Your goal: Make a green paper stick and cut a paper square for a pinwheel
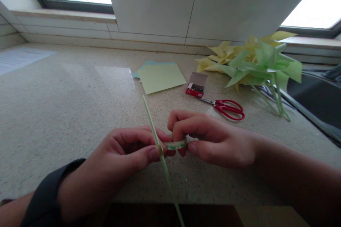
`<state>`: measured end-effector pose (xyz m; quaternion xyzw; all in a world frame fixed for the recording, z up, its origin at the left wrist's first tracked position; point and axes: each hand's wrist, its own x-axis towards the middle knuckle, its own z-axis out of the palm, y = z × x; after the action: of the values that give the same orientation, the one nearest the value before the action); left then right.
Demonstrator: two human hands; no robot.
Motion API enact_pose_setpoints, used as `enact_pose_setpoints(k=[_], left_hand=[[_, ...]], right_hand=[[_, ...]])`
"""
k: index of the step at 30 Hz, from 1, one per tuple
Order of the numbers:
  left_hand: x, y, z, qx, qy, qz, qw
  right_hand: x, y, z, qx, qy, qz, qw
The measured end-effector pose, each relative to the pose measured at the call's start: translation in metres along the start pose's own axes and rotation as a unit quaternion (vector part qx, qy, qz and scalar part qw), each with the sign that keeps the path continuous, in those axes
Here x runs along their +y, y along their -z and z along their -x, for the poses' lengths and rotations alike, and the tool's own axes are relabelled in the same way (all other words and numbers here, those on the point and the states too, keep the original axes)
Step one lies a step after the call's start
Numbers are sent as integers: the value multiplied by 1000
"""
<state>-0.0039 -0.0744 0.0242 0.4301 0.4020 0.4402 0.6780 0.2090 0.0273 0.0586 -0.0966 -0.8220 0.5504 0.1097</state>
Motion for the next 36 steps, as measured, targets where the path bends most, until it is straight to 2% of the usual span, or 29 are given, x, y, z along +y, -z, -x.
enact_pose_setpoints(k=[8, 21, 28, 36], left_hand=[[0, 1, 1, 28, 5, -27, 999], [-1, -1, 2, 8, -5, -16, 1000], [-1, -2, 0, 9, -13, -13, 1000], [0, 0, 1, 10, 13, -19, 1000]], right_hand=[[2, -2, -1, 6, 3, -1, 1000], [5, 0, -1, -8, 36, 9, 999], [2, 0, 0, -12, 8, -14, 1000], [3, -1, -1, -11, 21, -7, 1000]])
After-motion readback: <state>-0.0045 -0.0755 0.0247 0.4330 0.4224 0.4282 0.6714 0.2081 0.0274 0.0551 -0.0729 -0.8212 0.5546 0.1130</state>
